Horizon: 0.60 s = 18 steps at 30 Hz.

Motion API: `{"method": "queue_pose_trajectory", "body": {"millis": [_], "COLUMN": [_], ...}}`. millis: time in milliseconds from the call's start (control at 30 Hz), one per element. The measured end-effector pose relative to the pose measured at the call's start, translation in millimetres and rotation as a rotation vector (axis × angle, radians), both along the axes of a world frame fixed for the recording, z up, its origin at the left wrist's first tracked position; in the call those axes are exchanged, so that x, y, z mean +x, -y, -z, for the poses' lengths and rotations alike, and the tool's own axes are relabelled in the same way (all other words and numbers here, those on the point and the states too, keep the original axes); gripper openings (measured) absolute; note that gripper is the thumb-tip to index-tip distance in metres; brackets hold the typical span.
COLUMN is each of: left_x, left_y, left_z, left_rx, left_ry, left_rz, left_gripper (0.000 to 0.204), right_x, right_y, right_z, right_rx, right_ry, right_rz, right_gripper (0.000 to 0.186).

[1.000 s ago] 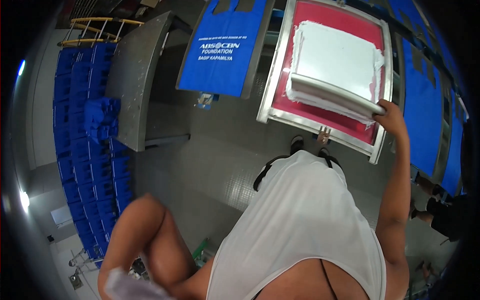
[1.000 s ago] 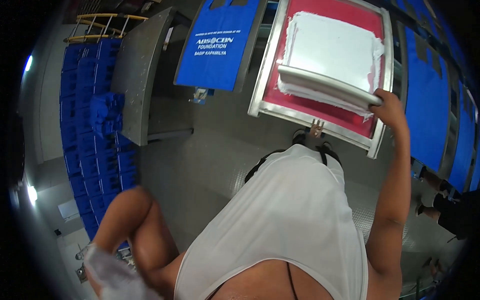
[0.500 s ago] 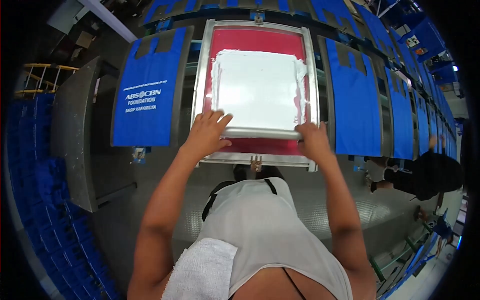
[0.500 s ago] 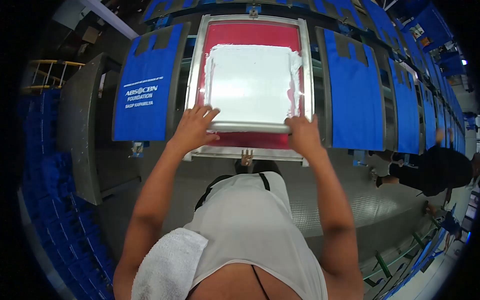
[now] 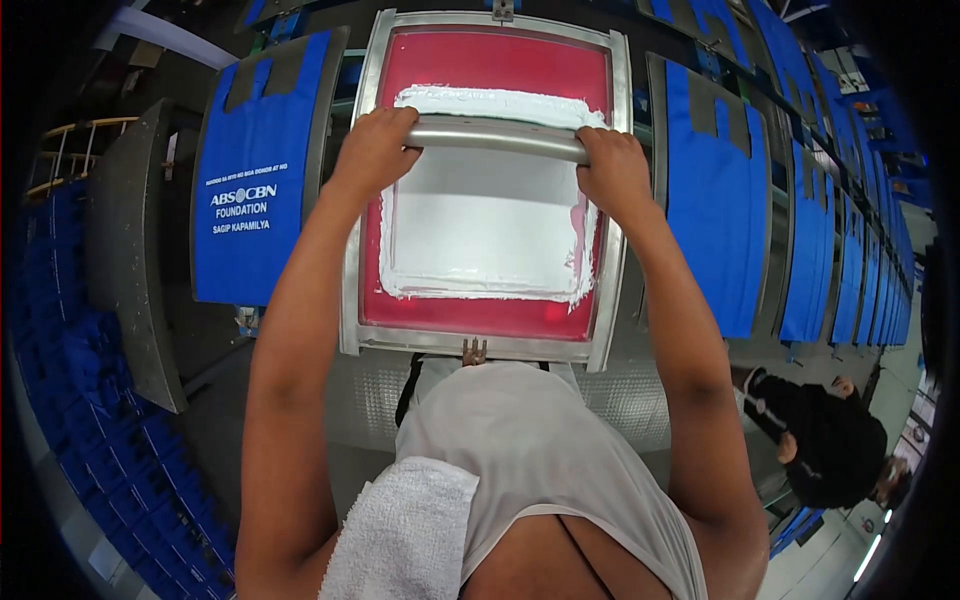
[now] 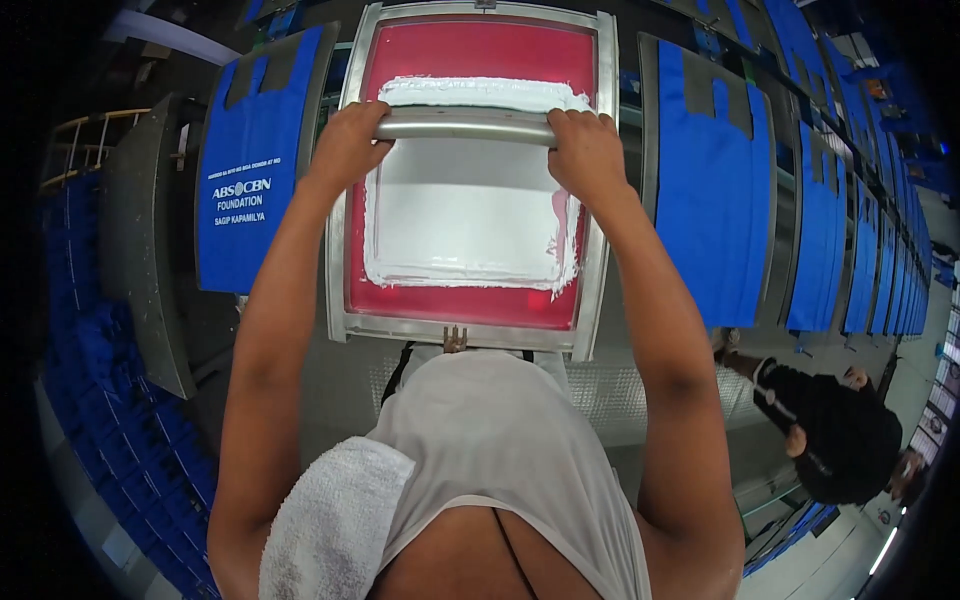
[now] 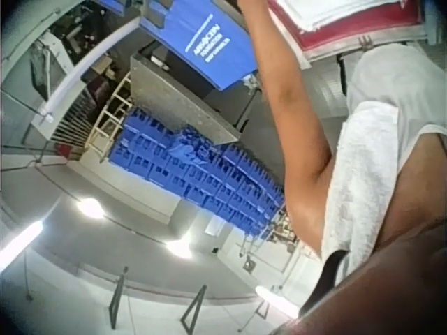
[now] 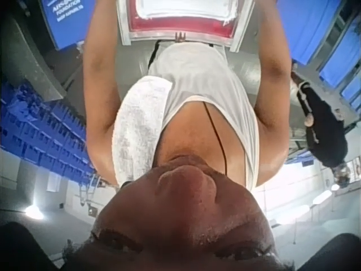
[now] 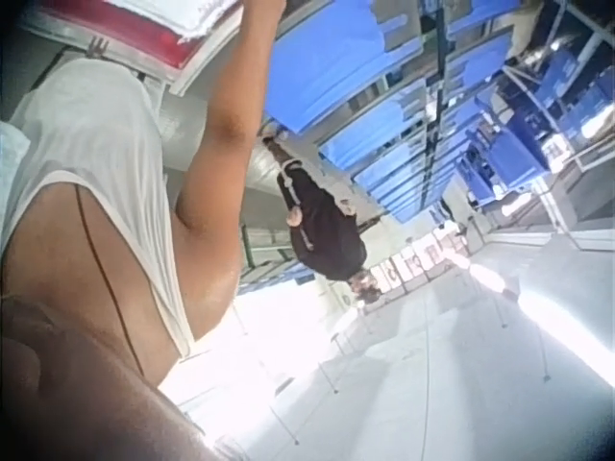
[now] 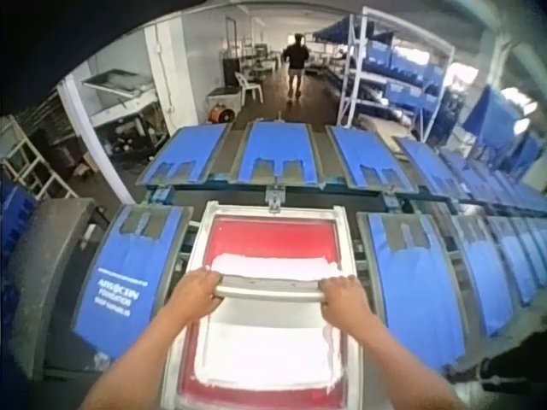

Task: Applying ink to a garment using a screen printing frame and squeegee.

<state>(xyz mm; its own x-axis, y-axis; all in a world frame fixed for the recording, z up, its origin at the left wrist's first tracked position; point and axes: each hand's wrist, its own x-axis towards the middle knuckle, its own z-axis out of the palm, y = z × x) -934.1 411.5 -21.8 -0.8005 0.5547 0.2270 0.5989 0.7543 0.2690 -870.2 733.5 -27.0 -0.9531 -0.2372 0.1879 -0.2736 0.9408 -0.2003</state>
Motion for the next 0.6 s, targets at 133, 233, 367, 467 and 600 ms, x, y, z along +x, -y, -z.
{"method": "queue_pose_trajectory", "body": {"millis": [133, 233, 367, 467, 600], "left_x": [30.8, 79.5, 145.9, 183.3, 200.4], "left_y": [-4.4, 10.3, 30.2, 35.6, 32.0], "left_z": [42.7, 32.6, -8.3, -28.7, -21.5], "left_rx": [-0.175, -0.053, -0.132, -0.141, -0.047], "left_ry": [0.159, 0.118, 0.277, 0.345, 0.213], "left_rz": [-0.090, -0.018, -0.018, 0.003, 0.028], "left_gripper": [0.038, 0.043, 0.037, 0.034, 0.030], "right_x": [10.2, 63.0, 131.1, 168.0, 182.1], "right_y": [27.3, 33.0, 35.0, 49.0, 62.9], "right_z": [31.3, 20.1, -23.9, -42.3, -36.0], "right_rx": [0.271, 0.187, 0.031, -0.028, -0.040], "right_ry": [0.165, 0.243, 0.247, 0.471, 0.401], "right_rz": [0.035, 0.032, -0.023, -0.019, -0.026], "right_gripper": [0.034, 0.037, 0.037, 0.028, 0.028]}}
